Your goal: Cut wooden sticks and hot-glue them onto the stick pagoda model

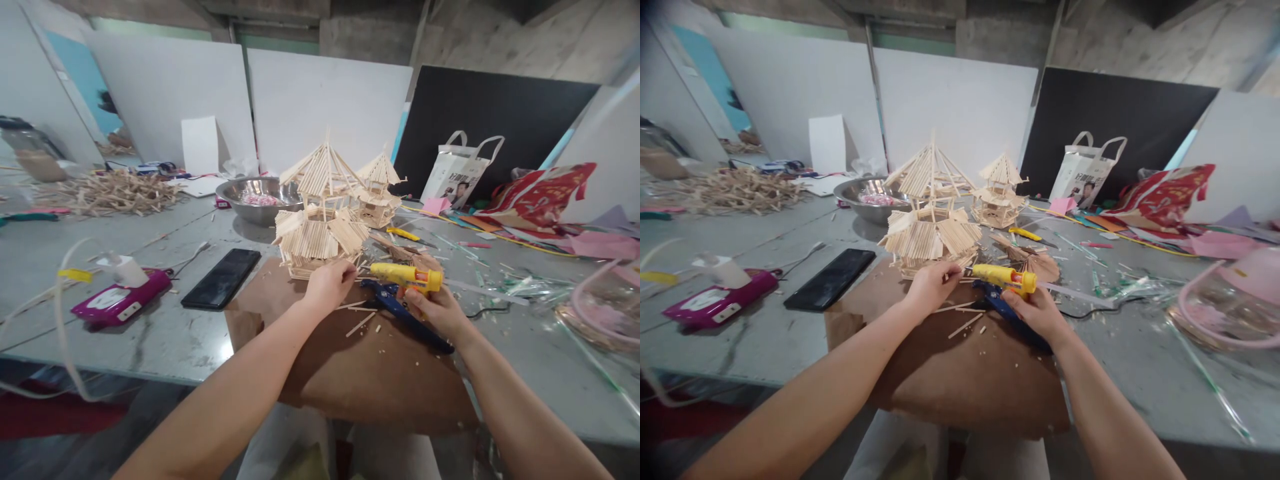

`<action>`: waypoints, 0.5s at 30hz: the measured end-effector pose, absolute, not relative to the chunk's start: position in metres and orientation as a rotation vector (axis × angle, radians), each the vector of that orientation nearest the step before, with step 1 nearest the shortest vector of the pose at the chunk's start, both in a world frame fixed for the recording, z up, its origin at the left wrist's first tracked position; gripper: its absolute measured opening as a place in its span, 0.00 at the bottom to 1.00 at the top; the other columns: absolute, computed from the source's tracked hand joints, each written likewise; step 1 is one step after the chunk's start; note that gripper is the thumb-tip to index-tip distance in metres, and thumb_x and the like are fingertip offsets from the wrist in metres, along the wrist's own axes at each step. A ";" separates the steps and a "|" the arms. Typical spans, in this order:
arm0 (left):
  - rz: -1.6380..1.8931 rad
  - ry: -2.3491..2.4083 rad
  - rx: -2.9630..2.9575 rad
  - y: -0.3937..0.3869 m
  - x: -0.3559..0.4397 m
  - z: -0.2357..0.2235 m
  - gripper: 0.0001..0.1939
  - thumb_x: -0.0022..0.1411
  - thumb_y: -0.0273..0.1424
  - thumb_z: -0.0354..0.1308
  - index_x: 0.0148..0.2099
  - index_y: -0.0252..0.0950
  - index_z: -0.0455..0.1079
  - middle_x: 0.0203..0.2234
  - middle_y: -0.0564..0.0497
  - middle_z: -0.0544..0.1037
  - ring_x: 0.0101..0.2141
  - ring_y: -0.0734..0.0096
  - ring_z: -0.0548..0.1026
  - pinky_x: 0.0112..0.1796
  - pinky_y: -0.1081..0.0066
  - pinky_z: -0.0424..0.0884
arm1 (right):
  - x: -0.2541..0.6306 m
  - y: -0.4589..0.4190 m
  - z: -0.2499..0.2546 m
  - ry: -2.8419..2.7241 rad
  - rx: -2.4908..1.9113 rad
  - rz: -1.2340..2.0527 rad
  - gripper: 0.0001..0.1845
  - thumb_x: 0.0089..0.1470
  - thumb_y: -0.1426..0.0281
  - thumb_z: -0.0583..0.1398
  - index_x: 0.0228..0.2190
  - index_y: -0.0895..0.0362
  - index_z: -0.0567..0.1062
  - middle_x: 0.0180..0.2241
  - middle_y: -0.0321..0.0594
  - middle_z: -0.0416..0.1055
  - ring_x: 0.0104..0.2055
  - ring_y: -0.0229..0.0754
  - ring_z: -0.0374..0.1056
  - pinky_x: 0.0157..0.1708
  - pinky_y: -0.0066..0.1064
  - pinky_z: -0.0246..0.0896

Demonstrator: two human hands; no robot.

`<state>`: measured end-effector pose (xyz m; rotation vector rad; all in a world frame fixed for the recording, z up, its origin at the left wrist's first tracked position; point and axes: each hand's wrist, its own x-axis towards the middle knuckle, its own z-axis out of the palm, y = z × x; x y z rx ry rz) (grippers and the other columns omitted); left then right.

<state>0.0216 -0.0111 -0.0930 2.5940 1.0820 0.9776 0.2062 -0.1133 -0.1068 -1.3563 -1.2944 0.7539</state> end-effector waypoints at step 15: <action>1.022 1.064 2.607 -0.010 0.021 -0.095 0.09 0.54 0.32 0.48 0.30 0.38 0.69 0.24 0.53 0.73 0.26 0.74 0.68 0.28 0.75 0.60 | 0.208 -0.112 -0.109 -1.318 -1.409 0.699 0.18 0.38 0.55 0.59 0.20 0.58 0.68 0.10 0.29 0.55 0.12 0.30 0.50 0.12 0.23 0.44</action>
